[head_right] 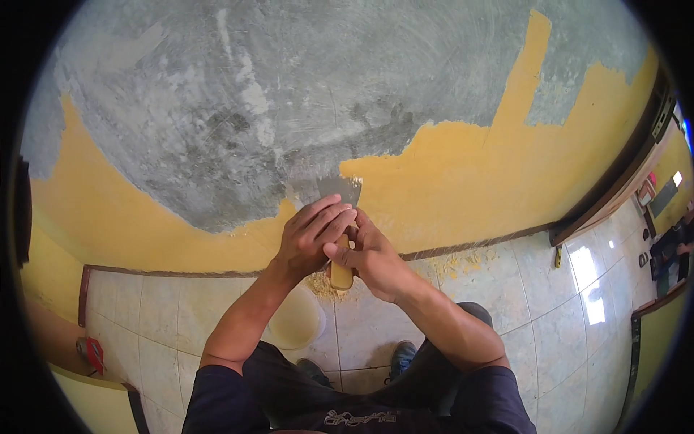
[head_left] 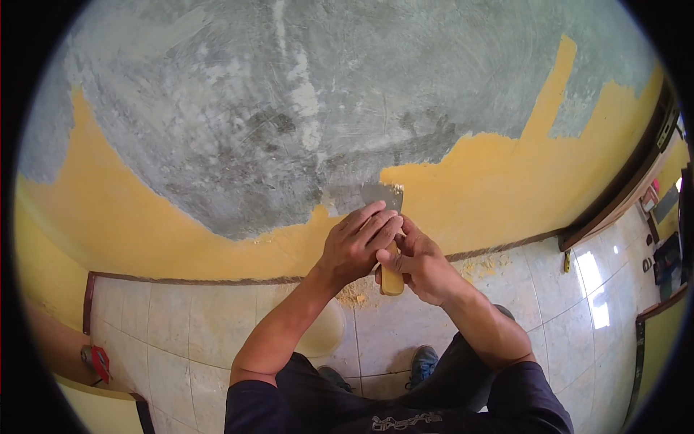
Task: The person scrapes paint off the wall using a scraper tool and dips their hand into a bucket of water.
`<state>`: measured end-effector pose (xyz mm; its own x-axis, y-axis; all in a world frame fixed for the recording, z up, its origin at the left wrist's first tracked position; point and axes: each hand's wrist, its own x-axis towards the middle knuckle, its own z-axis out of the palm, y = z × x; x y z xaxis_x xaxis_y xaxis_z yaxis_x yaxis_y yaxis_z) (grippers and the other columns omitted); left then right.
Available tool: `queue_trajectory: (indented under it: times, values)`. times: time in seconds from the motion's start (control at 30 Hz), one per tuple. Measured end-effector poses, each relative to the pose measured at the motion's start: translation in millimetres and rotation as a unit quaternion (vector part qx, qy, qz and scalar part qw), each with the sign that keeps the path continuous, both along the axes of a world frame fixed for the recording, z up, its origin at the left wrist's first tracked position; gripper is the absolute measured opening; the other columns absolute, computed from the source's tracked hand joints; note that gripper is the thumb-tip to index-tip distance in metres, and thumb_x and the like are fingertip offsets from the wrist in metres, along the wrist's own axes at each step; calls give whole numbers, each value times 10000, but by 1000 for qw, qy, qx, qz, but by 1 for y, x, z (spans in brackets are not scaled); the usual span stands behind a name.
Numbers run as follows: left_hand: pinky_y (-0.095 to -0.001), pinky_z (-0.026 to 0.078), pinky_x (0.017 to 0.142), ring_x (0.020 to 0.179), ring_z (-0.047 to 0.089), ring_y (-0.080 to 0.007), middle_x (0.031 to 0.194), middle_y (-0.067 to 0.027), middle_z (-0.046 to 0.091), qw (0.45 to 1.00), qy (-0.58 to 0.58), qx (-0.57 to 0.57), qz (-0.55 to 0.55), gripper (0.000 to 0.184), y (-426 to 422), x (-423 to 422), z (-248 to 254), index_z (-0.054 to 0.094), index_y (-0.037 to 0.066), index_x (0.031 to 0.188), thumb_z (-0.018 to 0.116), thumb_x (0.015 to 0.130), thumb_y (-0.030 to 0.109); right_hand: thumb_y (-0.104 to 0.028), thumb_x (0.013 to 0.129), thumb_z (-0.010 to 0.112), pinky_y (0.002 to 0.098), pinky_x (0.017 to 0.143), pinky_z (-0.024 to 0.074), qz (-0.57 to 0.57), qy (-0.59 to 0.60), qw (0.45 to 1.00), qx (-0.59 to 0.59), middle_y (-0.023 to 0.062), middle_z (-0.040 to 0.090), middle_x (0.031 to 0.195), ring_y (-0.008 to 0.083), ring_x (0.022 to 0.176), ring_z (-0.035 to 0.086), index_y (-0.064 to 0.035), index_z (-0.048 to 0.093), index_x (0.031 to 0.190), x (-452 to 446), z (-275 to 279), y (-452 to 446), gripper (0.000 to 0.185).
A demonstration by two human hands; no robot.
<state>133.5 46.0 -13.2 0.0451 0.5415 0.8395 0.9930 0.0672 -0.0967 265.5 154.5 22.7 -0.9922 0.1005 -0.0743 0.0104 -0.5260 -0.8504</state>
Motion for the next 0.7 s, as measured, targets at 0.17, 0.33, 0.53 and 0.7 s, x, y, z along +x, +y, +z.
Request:
queue_trajectory:
  times: [0.17, 0.33, 0.53, 0.7]
  values:
    - [-390, 494, 935, 1096, 632, -284, 1105, -103, 693, 995, -70, 2, 75, 431, -18, -12, 27, 653, 43, 1154, 554, 750, -68, -3, 903, 609, 343, 733, 529, 7, -34, 943, 330, 123, 580, 1142, 220, 836, 638, -36, 389, 1427, 7, -22, 16, 569]
    - [-364, 444, 983, 1102, 617, -209, 1139, -123, 690, 895, -444, 14, -46, 407, -20, -7, 42, 636, 27, 1184, 583, 786, -42, -28, 869, 648, 401, 744, 520, -145, 40, 755, 638, 226, 619, 1114, 365, 876, 657, 20, 475, 1367, 15, -27, 16, 530]
    - [-270, 511, 786, 817, 638, -118, 958, -99, 713, 784, -604, -145, -2, 245, -44, -17, 34, 654, 12, 1085, 706, 853, 70, -95, 776, 741, 466, 775, 532, -116, 128, 740, 649, 254, 677, 1004, 436, 897, 655, 32, 627, 1195, 2, -48, 14, 452]
    - [-265, 519, 717, 785, 660, -120, 906, -65, 713, 777, -620, 1, 108, 175, -104, -63, 21, 660, 12, 1020, 647, 850, -29, -156, 806, 700, 479, 745, 546, 91, 38, 690, 717, 223, 688, 1001, 407, 845, 677, -8, 653, 1143, -23, -56, -15, 371]
